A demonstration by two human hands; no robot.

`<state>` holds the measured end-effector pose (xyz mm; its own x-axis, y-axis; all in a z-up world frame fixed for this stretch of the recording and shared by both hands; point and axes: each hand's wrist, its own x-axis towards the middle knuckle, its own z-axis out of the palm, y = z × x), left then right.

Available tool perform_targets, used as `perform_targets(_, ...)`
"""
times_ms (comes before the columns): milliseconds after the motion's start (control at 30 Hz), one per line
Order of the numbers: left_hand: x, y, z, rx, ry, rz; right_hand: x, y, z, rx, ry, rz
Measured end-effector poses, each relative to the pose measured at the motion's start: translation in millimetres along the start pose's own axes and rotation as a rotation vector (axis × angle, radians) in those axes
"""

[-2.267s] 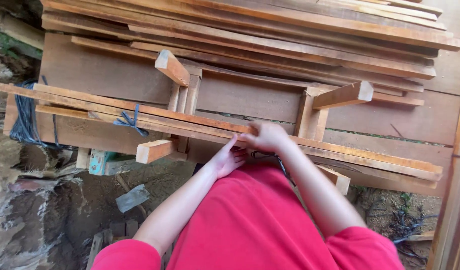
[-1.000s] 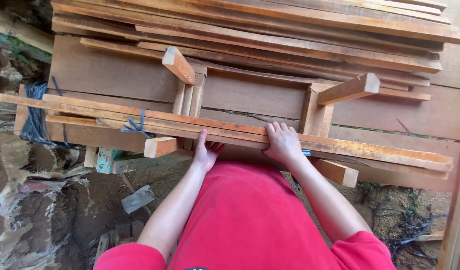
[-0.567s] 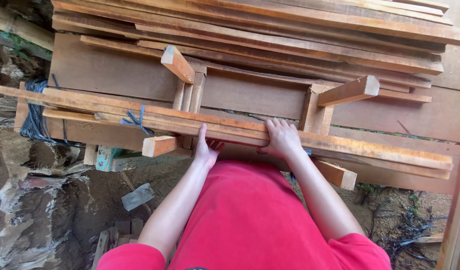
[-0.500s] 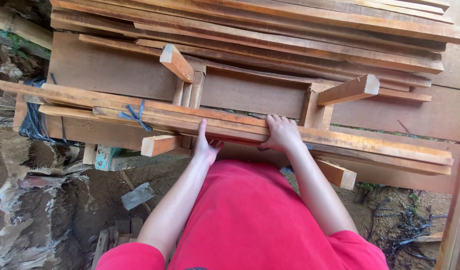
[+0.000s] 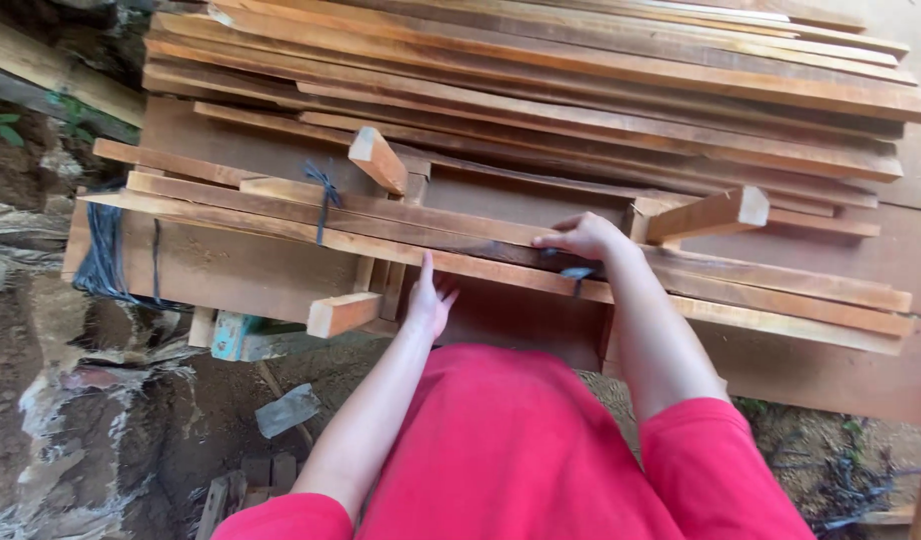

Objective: The person ties a stack of wooden planks with a black strap. They wrap the strap around the planks, pull it tight, and tie a knot to secure the bundle. The person then adjusts the planks to ensure they are aligned and secure.

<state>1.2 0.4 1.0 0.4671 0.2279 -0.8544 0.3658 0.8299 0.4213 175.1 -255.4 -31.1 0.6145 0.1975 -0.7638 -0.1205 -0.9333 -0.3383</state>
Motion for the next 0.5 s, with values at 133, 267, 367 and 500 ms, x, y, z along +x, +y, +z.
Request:
perform_targets(133,14,4,19,-0.068,0.042,0.012,-40,-11,17,-0.294,0.251,-0.105)
perform_targets(267,45,-9,30,-0.182,0.205,0.069,-51,-7,73,-0.296,0.909,-0.297)
perform_targets(367,42,-7,65,-0.267,0.388,0.137,-43,-2,80,-0.275,0.954,-0.311)
perform_targets(500,40,-11,85,-0.274,0.608,0.257,-37,-4,78,-0.242,0.966,-0.293)
